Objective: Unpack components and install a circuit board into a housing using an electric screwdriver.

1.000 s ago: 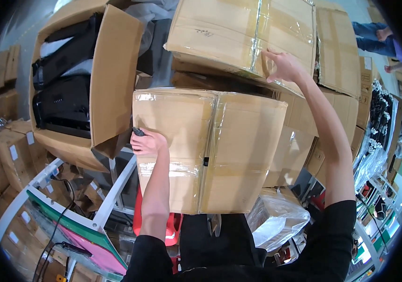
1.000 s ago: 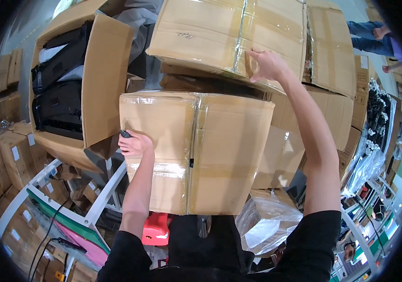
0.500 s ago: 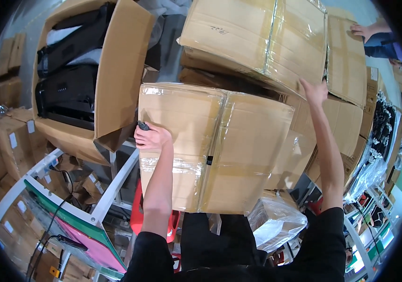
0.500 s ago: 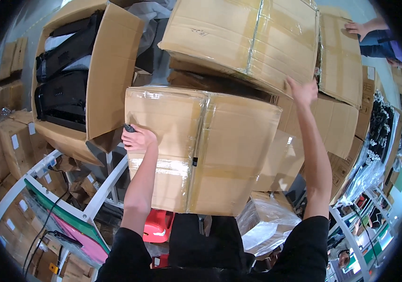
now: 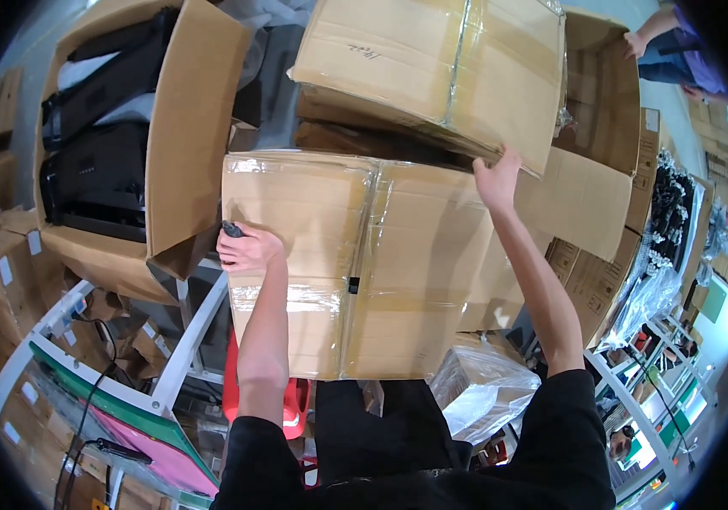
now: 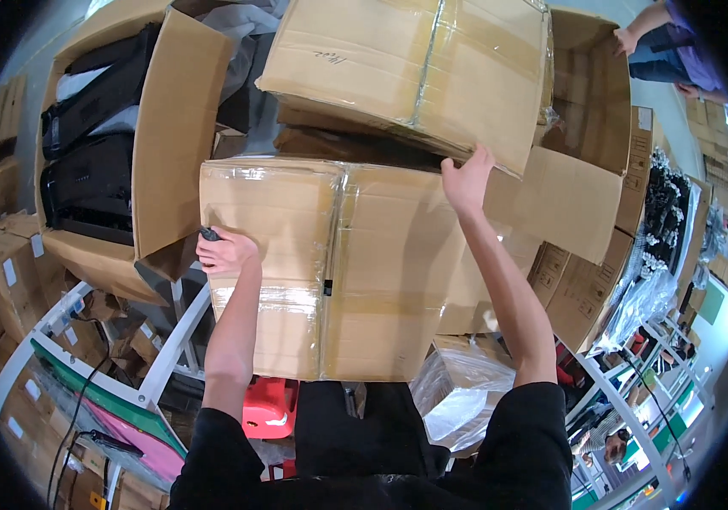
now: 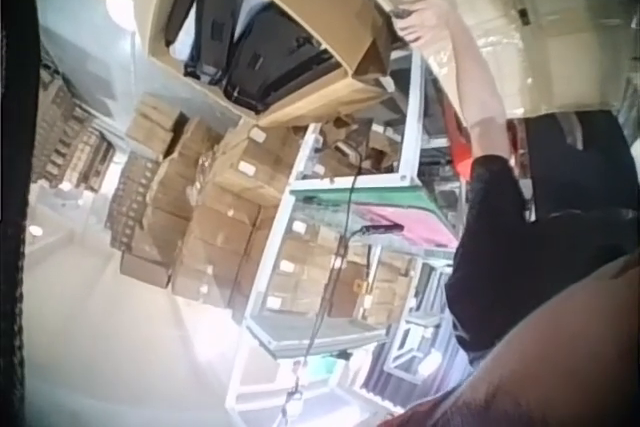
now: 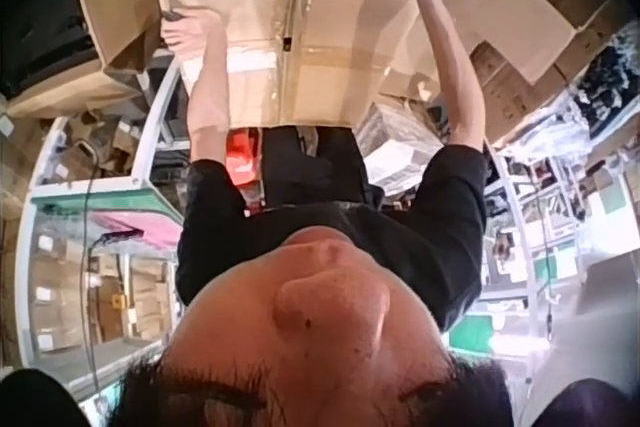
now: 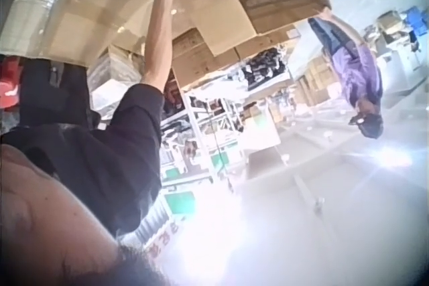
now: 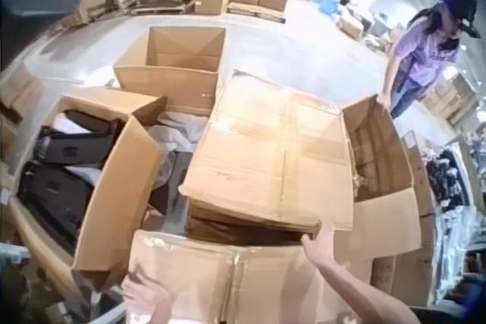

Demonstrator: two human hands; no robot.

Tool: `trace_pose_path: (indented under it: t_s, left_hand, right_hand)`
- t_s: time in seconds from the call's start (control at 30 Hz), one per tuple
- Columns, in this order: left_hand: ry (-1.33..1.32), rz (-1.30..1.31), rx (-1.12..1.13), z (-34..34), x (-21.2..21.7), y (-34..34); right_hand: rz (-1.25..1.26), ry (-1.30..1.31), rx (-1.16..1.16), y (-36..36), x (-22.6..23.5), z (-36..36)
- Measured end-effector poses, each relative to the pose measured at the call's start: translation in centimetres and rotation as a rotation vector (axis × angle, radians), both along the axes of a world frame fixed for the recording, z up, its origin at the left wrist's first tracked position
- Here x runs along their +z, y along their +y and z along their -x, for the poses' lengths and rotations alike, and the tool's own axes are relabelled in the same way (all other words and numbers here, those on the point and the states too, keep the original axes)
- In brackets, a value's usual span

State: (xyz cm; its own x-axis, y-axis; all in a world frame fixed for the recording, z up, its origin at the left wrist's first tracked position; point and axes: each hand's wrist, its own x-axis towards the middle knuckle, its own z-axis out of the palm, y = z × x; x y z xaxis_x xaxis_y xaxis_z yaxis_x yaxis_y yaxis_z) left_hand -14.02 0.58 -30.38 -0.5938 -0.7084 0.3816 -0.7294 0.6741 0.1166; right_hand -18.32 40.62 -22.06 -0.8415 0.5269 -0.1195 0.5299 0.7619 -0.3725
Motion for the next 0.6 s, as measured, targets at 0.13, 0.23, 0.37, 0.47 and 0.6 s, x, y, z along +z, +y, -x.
trace_pose_path:
  t_s: [0.13,0.23,0.37,0.47,0.6]
  left_hand:
    - [0.025,0.022,-0.015,0.1,0.1,0.2]
    - [0.003,0.022,-0.016,0.3,0.2,0.4]
    - [-0.016,0.014,0.001,0.3,0.4,0.2]
    - [-0.008,0.014,0.0,0.2,0.4,0.3]
    - [-0.015,-0.001,0.006,0.2,0.1,0.1]
  right_hand:
    - [-0.05,-0.034,0.099,-0.5,1.9,-1.7]
    - [-0.105,-0.048,0.149,0.3,2.2,-2.1]
    - [-0.156,-0.089,0.219,0.3,2.7,-2.2]
    - [-0.198,-0.126,0.265,0.8,2.8,-2.1]
    - [-0.277,-0.191,0.351,1.6,3.5,-1.1]
